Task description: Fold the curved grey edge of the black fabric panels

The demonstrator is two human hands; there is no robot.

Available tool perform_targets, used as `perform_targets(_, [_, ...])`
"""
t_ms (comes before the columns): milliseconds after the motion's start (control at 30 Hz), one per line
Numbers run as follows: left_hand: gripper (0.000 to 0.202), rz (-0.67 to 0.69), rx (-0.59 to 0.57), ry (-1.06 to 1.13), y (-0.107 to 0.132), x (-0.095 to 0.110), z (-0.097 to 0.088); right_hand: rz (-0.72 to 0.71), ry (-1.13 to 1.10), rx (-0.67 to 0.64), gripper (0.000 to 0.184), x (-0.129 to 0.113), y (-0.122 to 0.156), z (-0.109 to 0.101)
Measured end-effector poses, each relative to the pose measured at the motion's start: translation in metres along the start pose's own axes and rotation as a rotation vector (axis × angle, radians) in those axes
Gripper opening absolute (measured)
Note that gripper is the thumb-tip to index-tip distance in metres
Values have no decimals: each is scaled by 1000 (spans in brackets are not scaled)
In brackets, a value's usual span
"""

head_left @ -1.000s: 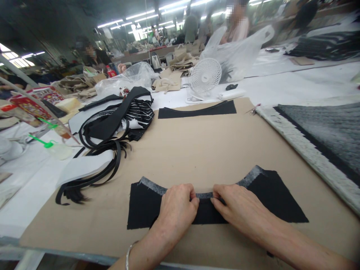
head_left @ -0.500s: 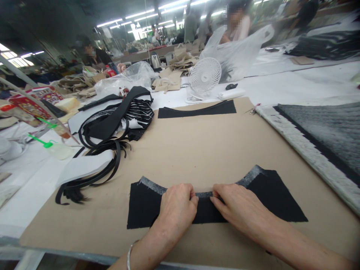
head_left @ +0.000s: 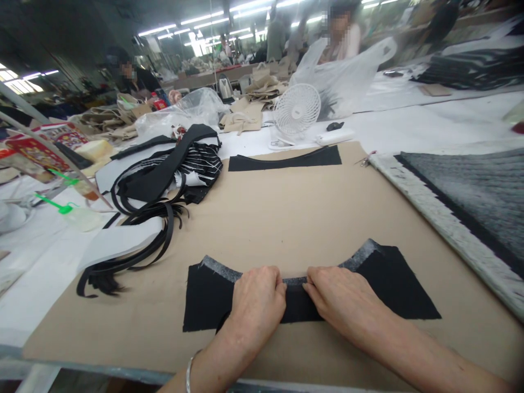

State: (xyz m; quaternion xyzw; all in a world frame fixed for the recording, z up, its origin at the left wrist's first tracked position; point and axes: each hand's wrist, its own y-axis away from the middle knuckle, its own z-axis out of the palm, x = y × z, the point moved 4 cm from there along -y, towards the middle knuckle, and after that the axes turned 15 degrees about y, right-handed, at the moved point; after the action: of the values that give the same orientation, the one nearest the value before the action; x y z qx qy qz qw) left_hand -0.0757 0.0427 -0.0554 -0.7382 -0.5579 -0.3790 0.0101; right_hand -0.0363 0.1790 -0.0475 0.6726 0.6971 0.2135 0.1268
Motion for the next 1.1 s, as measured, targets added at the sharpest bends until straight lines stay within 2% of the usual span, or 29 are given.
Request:
perform_targets(467, [21, -30, 7, -129, 7, 12, 1, 11, 74, 4, 15, -4, 3, 0])
perform_targets(967, [15, -113, -10, -167, 16, 21, 7, -11, 28, 4, 16, 4, 8, -12])
perform_targets(1100, [9, -112, 9, -152, 15, 23, 9, -9, 17, -34, 16, 6, 9, -15])
